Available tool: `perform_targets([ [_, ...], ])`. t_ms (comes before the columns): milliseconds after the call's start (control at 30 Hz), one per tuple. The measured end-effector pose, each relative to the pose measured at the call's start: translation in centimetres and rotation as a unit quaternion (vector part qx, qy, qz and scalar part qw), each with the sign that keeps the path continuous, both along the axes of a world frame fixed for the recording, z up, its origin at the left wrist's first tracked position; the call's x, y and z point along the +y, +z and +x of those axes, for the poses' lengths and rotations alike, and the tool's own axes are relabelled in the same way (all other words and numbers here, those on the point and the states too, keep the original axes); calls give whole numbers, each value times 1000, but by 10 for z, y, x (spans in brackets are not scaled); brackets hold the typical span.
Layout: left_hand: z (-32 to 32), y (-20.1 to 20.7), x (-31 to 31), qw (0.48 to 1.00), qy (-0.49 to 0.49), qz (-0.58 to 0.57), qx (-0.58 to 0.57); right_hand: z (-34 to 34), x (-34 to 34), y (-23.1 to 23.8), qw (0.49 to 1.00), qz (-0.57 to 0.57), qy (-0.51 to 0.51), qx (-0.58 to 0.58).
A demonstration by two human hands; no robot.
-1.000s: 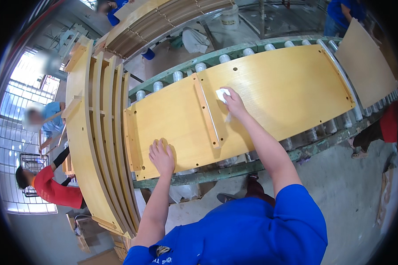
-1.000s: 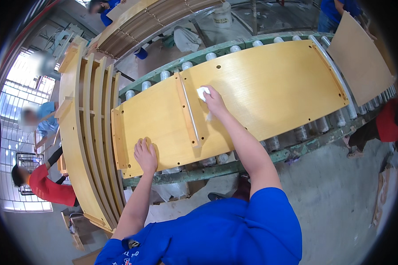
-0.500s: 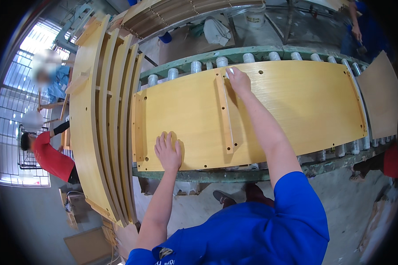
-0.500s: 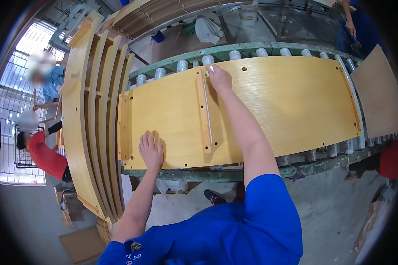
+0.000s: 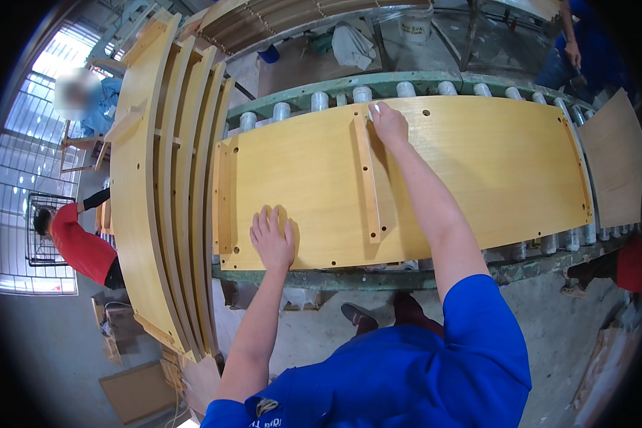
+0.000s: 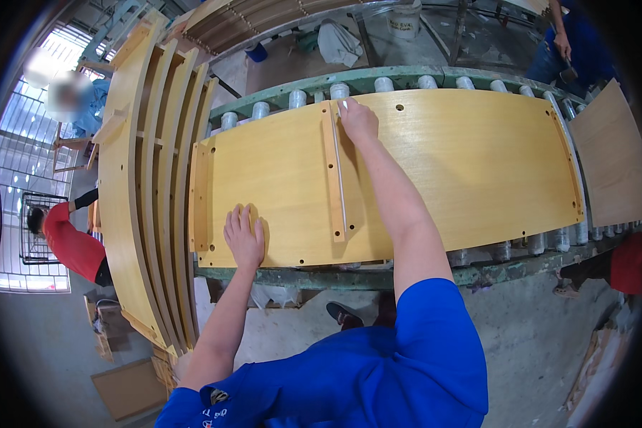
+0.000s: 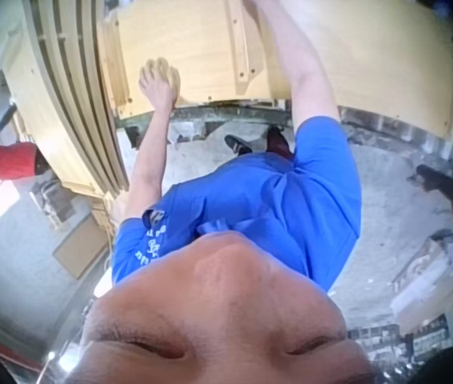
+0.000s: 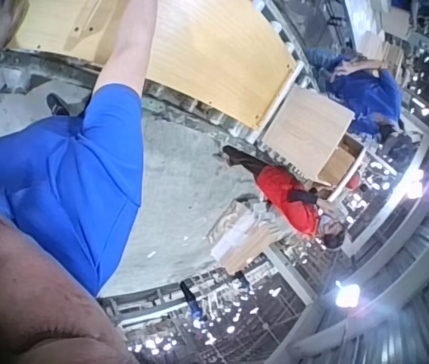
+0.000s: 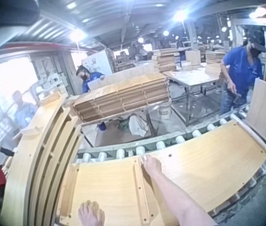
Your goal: The person wipes the surface of large yellow wooden panels with a white cloth. They move along a conveyor line, wiping multiple panels one at a time, then stack the finished panels on a nearby pile.
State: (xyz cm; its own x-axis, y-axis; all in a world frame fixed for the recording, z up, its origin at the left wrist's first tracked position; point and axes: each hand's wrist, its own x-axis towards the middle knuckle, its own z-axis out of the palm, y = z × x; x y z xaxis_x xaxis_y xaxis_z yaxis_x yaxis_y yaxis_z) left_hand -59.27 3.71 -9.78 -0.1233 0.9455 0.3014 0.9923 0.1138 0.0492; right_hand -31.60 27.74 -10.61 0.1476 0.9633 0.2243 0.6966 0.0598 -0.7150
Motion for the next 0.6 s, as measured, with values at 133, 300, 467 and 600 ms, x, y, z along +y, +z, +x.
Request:
perform_targets([
  [133,-2,-2,-1,1000,-6,8,6,0,-14,2,1000,-11,7,-7],
  [300,-4,-5,-3,999,-6,24,25,2,-50,3,999,-25,27,-3],
  [467,-3,-6,-3,999,-12,41,26,10,-93,1,999,-34,35,7],
  [600,-6,-8,-3,998,-12,49,29,14,-130,0,998,-34,43,27],
])
